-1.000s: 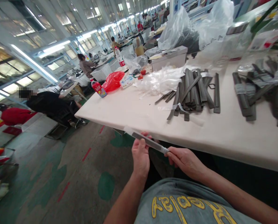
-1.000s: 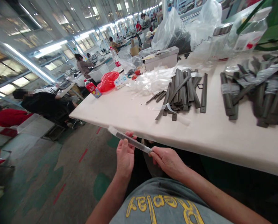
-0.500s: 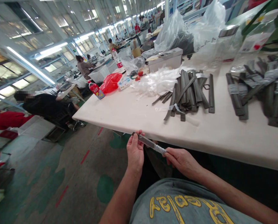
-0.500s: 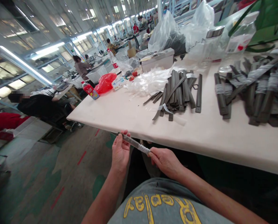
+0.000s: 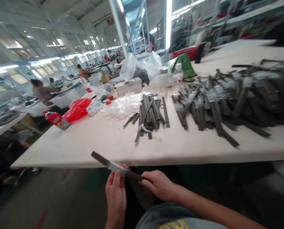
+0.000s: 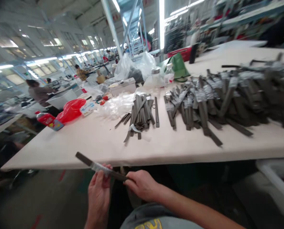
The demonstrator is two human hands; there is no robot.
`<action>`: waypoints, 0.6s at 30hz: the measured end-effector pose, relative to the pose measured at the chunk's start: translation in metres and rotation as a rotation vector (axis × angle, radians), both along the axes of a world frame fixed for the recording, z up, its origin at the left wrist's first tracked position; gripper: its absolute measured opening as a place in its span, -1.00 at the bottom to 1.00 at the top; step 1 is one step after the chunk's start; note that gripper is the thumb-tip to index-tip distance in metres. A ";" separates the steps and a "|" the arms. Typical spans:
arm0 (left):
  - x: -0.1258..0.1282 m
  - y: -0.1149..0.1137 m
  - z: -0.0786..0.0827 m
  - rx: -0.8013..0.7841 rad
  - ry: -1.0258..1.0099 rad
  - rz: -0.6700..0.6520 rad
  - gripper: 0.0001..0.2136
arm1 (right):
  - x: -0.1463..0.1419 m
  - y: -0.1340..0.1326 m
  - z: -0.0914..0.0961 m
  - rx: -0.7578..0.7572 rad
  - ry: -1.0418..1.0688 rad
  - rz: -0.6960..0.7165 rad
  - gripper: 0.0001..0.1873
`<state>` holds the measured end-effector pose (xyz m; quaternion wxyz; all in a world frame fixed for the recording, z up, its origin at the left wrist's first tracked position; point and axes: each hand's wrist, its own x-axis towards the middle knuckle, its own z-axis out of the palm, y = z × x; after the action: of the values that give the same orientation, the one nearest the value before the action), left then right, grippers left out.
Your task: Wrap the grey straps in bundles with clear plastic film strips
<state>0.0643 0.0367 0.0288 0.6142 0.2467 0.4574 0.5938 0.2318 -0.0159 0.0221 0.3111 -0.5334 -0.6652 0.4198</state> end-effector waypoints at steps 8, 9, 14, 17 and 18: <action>0.029 -0.012 -0.034 -0.215 0.022 -0.296 -0.61 | 0.012 -0.008 -0.007 0.107 -0.051 -0.086 -0.66; 0.031 -0.009 -0.034 -0.181 0.005 -0.279 -0.58 | 0.015 -0.008 -0.005 0.111 -0.058 -0.084 -0.66; 0.025 0.026 -0.023 -0.107 -0.049 -0.078 -0.64 | 0.022 -0.010 -0.018 0.096 -0.112 -0.064 -0.71; 0.032 0.024 -0.031 -0.211 0.020 -0.198 -0.70 | 0.022 -0.009 -0.034 0.097 -0.138 -0.094 -0.73; 0.037 0.018 -0.036 -0.230 0.031 -0.259 -0.69 | 0.022 -0.009 -0.037 0.106 -0.150 -0.105 -0.73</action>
<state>0.1011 0.0546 -0.0070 0.7028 0.2407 0.4960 0.4495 0.2543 -0.0250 -0.0152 0.3098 -0.5803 -0.6789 0.3261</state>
